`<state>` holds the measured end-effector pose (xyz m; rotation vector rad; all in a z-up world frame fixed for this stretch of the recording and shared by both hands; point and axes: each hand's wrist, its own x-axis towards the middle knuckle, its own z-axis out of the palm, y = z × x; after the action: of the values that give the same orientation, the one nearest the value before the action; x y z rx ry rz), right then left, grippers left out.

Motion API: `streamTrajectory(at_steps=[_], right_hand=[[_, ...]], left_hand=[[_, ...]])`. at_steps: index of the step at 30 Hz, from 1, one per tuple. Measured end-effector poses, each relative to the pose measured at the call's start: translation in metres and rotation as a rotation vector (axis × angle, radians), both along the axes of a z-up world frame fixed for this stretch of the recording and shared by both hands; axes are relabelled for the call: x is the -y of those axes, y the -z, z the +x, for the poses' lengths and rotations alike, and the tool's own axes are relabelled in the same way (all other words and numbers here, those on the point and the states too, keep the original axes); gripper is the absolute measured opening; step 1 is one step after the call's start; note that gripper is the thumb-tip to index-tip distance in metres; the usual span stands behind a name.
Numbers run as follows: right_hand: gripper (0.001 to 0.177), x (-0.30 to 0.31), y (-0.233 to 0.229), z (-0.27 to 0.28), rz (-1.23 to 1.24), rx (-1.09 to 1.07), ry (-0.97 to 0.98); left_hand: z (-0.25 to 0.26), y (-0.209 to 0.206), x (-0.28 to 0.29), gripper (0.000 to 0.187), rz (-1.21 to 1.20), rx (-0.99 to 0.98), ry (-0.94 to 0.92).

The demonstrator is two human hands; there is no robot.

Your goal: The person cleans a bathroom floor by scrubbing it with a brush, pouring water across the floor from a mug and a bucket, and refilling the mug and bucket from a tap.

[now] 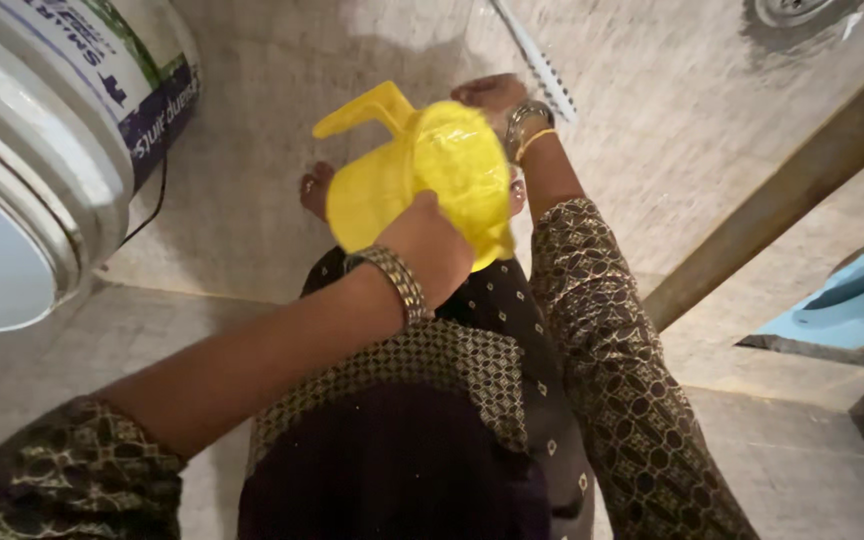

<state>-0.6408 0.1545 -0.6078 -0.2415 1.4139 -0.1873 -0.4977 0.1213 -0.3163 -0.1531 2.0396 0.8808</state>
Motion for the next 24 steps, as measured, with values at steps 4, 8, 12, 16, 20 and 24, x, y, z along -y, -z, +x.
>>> streamTrajectory(at_steps=[4, 8, 12, 16, 20, 24], right_hand=[[0.027, 0.007, -0.014, -0.031, -0.477, -0.608, -1.103], [0.043, -0.002, -0.003, -0.066, -0.291, -0.882, -0.869], [0.069, -0.030, 0.034, -0.086, -0.180, -0.856, -1.020], [0.074, -0.053, 0.067, -0.081, -0.143, -0.847, -0.962], [0.065, -0.061, 0.097, -0.079, -0.174, -0.930, -0.993], [0.056, -0.075, 0.085, -0.080, -0.432, -0.722, -0.668]], left_hand=[[0.019, 0.024, -0.025, 0.021, -0.143, -0.109, -0.293], [0.052, 0.067, -0.058, 0.015, -0.227, -0.196, -0.456], [0.083, 0.096, -0.081, 0.011, -0.357, -0.212, -0.677], [0.104, 0.116, -0.094, 0.009, -0.374, -0.072, -0.682], [0.122, 0.127, -0.106, 0.009, -0.313, 0.001, -0.753], [0.133, 0.122, -0.123, 0.009, -0.346, -0.005, -0.684]])
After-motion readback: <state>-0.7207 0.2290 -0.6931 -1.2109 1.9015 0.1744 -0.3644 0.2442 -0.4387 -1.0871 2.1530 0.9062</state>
